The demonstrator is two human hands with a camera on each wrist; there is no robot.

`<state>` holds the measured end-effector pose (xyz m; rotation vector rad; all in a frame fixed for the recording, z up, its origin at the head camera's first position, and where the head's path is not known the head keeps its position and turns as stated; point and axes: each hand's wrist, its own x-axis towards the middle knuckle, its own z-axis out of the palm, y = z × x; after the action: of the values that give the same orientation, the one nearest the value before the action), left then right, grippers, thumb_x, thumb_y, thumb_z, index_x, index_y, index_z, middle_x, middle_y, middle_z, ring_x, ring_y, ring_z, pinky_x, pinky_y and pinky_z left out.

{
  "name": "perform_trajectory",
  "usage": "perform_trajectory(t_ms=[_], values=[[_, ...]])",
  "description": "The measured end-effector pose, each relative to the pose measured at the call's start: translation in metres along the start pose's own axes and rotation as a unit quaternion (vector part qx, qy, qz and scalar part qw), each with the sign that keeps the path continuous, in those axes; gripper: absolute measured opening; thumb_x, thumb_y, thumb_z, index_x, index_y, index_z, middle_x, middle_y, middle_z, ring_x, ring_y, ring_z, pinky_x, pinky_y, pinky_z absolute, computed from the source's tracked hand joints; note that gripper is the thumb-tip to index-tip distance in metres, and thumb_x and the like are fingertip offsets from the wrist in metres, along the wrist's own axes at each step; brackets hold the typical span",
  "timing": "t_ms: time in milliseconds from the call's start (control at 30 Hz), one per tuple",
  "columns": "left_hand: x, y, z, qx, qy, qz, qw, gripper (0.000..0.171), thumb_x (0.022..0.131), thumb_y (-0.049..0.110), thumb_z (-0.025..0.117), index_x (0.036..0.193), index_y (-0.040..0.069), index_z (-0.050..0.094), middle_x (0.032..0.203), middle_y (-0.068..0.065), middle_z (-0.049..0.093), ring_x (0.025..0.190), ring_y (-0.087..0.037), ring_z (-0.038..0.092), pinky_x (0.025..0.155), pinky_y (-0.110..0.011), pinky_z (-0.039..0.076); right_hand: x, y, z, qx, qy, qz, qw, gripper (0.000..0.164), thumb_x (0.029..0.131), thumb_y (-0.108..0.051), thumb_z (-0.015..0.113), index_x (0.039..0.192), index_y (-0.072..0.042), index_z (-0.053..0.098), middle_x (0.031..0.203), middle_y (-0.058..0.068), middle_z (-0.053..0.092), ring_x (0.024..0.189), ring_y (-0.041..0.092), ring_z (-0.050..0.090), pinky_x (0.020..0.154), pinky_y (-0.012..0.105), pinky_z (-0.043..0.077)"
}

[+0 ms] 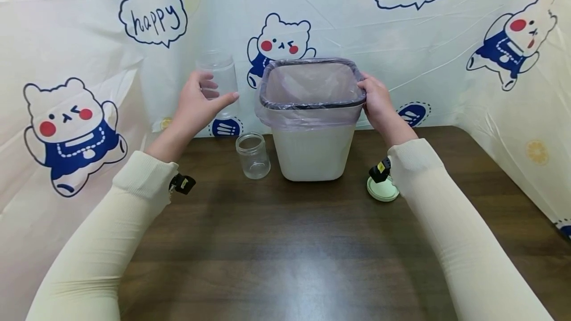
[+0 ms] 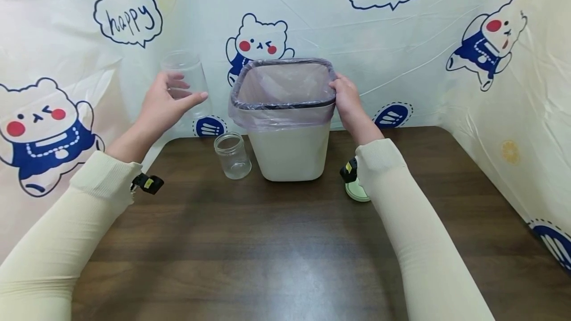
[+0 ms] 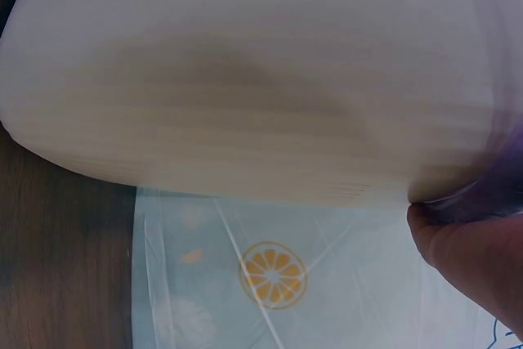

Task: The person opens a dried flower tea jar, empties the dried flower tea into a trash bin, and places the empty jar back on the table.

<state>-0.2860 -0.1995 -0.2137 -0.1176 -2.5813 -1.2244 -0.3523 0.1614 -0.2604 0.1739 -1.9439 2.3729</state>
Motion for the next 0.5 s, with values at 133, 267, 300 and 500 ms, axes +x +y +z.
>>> perform_trajectory(t_ms=[133, 267, 300, 500], values=[[-0.002, -0.013, -0.003, -0.004, 0.003, -0.013, 0.9999, 0.09, 0.082, 0.05, 0.073, 0.147, 0.008, 0.027, 0.14, -0.016, 0.041, 0.126, -0.034, 0.045, 0.099, -0.049, 0.043, 0.0, 0.0, 0.001, 0.001, -0.003, 0.001, 1.0, 0.052, 0.101, -0.011, 0.034, 0.152, -0.005, 0.028, 0.156, 0.007, 0.028, 0.136, 0.013, 0.032, 0.109, 0.024, 0.027], [-0.004, -0.026, -0.004, -0.004, 0.003, -0.013, 0.9999, 0.09, 0.082, 0.047, 0.074, 0.146, 0.005, 0.027, 0.139, -0.018, 0.042, 0.126, -0.035, 0.045, 0.1, -0.05, 0.041, 0.001, 0.001, 0.001, 0.0, -0.001, 0.0, 1.0, 0.051, 0.102, -0.011, 0.033, 0.152, -0.005, 0.029, 0.156, 0.007, 0.028, 0.136, 0.014, 0.033, 0.109, 0.025, 0.027], [-0.004, -0.03, -0.004, -0.005, 0.001, -0.011, 0.9999, 0.09, 0.082, 0.046, 0.074, 0.146, 0.004, 0.027, 0.139, -0.019, 0.042, 0.126, -0.036, 0.045, 0.1, -0.051, 0.041, 0.001, 0.001, 0.0, 0.0, -0.001, 0.0, 1.0, 0.051, 0.102, -0.011, 0.033, 0.152, -0.005, 0.029, 0.156, 0.007, 0.028, 0.136, 0.014, 0.033, 0.109, 0.025, 0.027], [-0.01, -0.054, 0.0, 0.002, -0.007, -0.013, 0.9999, 0.086, 0.083, 0.037, 0.076, 0.143, 0.0, 0.027, 0.136, -0.024, 0.043, 0.126, -0.041, 0.045, 0.101, -0.052, 0.04, 0.003, 0.001, 0.0, 0.006, -0.003, -0.001, 1.0, 0.051, 0.101, -0.01, 0.034, 0.152, -0.005, 0.029, 0.156, 0.008, 0.029, 0.135, 0.015, 0.033, 0.108, 0.024, 0.029]])
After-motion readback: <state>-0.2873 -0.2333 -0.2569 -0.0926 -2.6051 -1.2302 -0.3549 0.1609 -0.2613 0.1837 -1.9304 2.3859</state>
